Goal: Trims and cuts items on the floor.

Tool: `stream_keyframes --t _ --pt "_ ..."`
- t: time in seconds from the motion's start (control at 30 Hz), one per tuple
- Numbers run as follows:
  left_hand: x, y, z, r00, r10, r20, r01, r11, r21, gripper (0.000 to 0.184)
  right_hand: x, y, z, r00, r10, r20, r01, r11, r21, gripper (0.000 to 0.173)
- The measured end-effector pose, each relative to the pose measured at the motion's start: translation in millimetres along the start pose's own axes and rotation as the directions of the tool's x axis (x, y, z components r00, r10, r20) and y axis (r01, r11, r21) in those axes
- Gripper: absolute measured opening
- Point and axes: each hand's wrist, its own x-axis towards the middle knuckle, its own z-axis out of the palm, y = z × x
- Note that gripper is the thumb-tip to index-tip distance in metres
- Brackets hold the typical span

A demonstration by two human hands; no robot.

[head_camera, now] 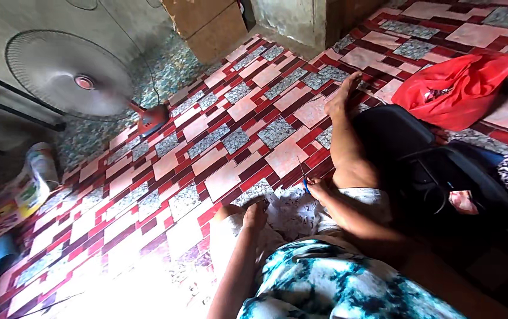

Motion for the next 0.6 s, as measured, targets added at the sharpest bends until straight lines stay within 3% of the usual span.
stream_keyframes --t 0.2,0.33,0.47,0.6 --pt "-17.5 -7.2 -13.7 0.971 0.030 -0.236 -0.054 0.994 -0.097 0.031 -0.3 0.0 -2.8 1.000 -0.014 -0.002 0.014 1.000 -0.024 0.042" --pt "-34.9 -16.9 -23.2 0.940 0.046 -0.337 -0.145 0.950 -0.276 0.030 -6.8 -6.8 -3.2 0.999 -0.017 0.037 0.014 0.998 0.067 0.046" --pt "-44.8 -21.2 -14.0 0.943 0.010 -0.331 -0.214 0.783 -0.584 0.027 -13.5 -12.7 -1.3 0.991 -0.002 0.132 -0.023 0.982 0.187 0.042" --pt "-37.9 -21.8 12.4 0.968 0.078 -0.239 -0.241 0.556 -0.796 0.023 -19.6 -13.1 2.3 0.946 0.041 0.323 -0.137 0.950 0.281 0.028"
